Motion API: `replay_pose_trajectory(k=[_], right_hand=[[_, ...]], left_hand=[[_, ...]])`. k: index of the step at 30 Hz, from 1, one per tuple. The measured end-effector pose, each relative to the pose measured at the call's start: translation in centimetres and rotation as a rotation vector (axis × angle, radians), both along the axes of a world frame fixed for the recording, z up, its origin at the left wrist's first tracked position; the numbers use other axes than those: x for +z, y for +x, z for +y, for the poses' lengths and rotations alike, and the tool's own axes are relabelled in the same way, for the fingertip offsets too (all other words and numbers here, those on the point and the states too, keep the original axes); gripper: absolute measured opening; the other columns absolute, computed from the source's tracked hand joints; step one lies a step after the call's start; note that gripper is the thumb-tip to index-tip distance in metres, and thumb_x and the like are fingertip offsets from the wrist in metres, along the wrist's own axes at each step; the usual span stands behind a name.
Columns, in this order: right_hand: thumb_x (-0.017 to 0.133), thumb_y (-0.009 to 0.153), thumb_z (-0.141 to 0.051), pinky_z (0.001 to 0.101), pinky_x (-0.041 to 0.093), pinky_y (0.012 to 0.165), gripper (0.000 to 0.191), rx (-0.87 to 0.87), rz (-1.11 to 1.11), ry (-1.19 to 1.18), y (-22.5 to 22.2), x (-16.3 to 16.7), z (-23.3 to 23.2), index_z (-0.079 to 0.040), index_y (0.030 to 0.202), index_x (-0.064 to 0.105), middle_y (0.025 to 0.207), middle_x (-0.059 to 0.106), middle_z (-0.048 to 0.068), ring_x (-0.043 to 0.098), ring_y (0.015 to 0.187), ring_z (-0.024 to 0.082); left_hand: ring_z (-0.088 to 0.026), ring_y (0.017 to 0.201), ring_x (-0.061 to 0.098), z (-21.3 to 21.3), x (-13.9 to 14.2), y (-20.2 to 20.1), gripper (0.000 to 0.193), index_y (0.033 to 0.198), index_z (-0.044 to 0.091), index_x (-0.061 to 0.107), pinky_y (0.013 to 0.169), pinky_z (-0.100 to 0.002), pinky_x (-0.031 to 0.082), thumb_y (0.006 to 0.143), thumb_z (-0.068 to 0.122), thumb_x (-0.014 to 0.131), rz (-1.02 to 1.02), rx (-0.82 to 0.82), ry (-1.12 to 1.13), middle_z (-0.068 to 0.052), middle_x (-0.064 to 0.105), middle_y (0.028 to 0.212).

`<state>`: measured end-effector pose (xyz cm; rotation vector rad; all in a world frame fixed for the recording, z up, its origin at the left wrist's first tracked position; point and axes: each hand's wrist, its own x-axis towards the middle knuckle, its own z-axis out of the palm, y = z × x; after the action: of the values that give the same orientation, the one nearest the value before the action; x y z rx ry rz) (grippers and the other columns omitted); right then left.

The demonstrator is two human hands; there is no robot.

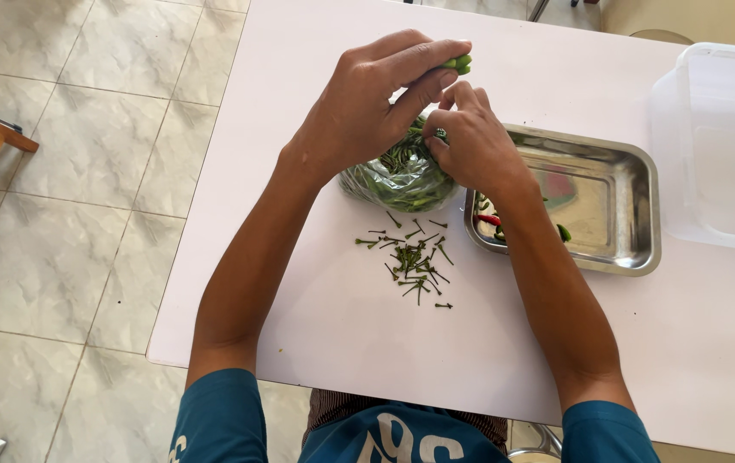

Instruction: The person removes green chilies from a plastic bag, snaps off the stems by hand, and places the trimmed chilies into a metal tray while discarding the stems onto the table.

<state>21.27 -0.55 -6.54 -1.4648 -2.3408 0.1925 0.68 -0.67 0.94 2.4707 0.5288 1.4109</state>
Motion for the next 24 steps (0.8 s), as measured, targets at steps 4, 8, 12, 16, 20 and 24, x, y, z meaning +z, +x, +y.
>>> replay_pose_trajectory(k=[4, 8, 12, 16, 20, 24], right_hand=[[0.070, 0.091, -0.012, 0.0489, 0.041, 0.105, 0.016, 0.015, 0.093, -0.174, 0.6, -0.1, 0.5, -0.007, 0.104, 0.079, 0.122, 0.054, 0.013, 0.047, 0.122, 0.033], [0.064, 0.091, -0.006, 0.0466, 0.042, 0.109, 0.026, 0.003, 0.043, -0.056, 0.1, -0.5, 0.4, -0.011, 0.111, 0.080, 0.124, 0.052, 0.014, 0.046, 0.120, 0.034], [0.066, 0.092, -0.010, 0.0504, 0.037, 0.109, 0.030, 0.031, -0.004, -0.038, -0.5, -0.6, 0.2, -0.013, 0.119, 0.077, 0.128, 0.047, 0.016, 0.042, 0.115, 0.036], [0.068, 0.090, -0.014, 0.0542, 0.033, 0.109, 0.031, 0.059, 0.037, -0.070, -0.8, -0.9, 0.3, -0.015, 0.121, 0.076, 0.128, 0.042, 0.018, 0.038, 0.116, 0.038], [0.072, 0.088, -0.017, 0.0511, 0.035, 0.111, 0.025, 0.024, 0.145, -0.230, -0.4, -1.1, 0.9, -0.007, 0.110, 0.068, 0.130, 0.040, 0.018, 0.037, 0.125, 0.036], [0.081, 0.088, -0.021, 0.0497, 0.035, 0.111, 0.023, 0.063, 0.275, -0.167, 0.3, -0.7, 1.0, -0.008, 0.103, 0.070, 0.134, 0.042, 0.017, 0.035, 0.135, 0.035]], left_hand=[[-0.017, 0.088, 0.074, 0.0, 0.0, 0.0, 0.025, 0.133, 0.004, 0.068, 0.076, -0.031, 0.060, 0.108, 0.008, 0.070, 0.009, 0.015, -0.027, -0.008, 0.073, 0.106], [-0.018, 0.087, 0.073, 0.0, -0.1, 0.0, 0.026, 0.133, 0.003, 0.067, 0.076, -0.032, 0.060, 0.107, 0.007, 0.070, 0.019, 0.016, -0.029, -0.008, 0.073, 0.105], [-0.018, 0.089, 0.074, 0.1, -0.2, 0.0, 0.027, 0.133, 0.003, 0.067, 0.077, -0.032, 0.061, 0.107, 0.007, 0.069, 0.034, 0.016, -0.011, -0.009, 0.073, 0.107], [-0.018, 0.086, 0.074, 0.2, -0.2, -0.1, 0.025, 0.132, 0.003, 0.067, 0.075, -0.032, 0.061, 0.107, 0.007, 0.069, 0.049, 0.019, -0.013, -0.009, 0.073, 0.105], [-0.019, 0.085, 0.074, 0.2, -0.3, -0.2, 0.024, 0.131, 0.003, 0.067, 0.074, -0.032, 0.060, 0.107, 0.007, 0.070, 0.055, 0.024, -0.015, -0.008, 0.073, 0.103], [-0.019, 0.088, 0.074, 0.3, -0.3, -0.3, 0.025, 0.132, 0.004, 0.067, 0.076, -0.032, 0.061, 0.108, 0.008, 0.069, 0.047, 0.028, 0.012, -0.008, 0.073, 0.106]])
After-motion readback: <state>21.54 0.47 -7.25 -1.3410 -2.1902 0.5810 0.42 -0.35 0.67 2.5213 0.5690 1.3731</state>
